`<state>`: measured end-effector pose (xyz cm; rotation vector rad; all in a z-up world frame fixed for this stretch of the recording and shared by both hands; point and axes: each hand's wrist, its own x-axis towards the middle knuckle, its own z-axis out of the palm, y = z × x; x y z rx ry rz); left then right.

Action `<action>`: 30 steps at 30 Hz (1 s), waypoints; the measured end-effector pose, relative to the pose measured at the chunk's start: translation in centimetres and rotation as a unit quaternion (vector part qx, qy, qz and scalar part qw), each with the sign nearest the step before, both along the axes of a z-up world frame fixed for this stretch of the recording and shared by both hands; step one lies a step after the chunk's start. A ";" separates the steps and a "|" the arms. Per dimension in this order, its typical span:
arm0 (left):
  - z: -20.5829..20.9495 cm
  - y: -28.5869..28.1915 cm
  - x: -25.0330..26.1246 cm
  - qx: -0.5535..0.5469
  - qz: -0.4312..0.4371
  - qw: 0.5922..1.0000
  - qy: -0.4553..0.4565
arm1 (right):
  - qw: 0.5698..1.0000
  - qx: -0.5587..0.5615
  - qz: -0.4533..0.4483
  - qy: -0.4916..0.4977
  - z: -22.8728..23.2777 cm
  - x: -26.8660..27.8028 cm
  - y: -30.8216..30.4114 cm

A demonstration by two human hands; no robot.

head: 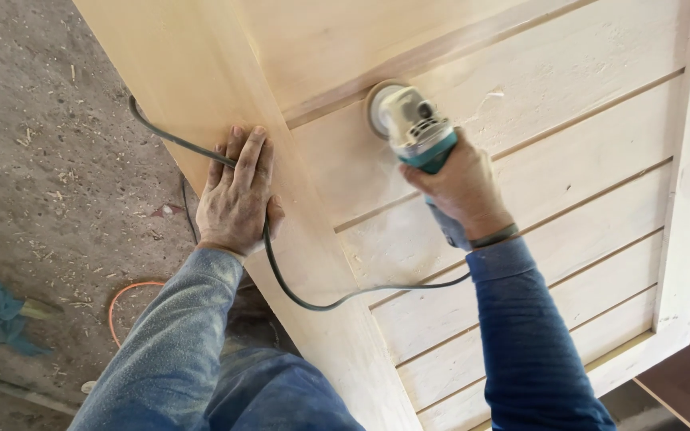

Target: Sanding a wooden door using an angle grinder with a sanding disc.

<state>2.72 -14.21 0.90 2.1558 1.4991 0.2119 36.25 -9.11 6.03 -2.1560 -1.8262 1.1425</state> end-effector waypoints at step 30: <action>0.0 0.1 -0.1 0.028 -0.002 0.999 -0.017 | 0.995 -0.042 -0.066 0.054 2.2 -7.4 -6.2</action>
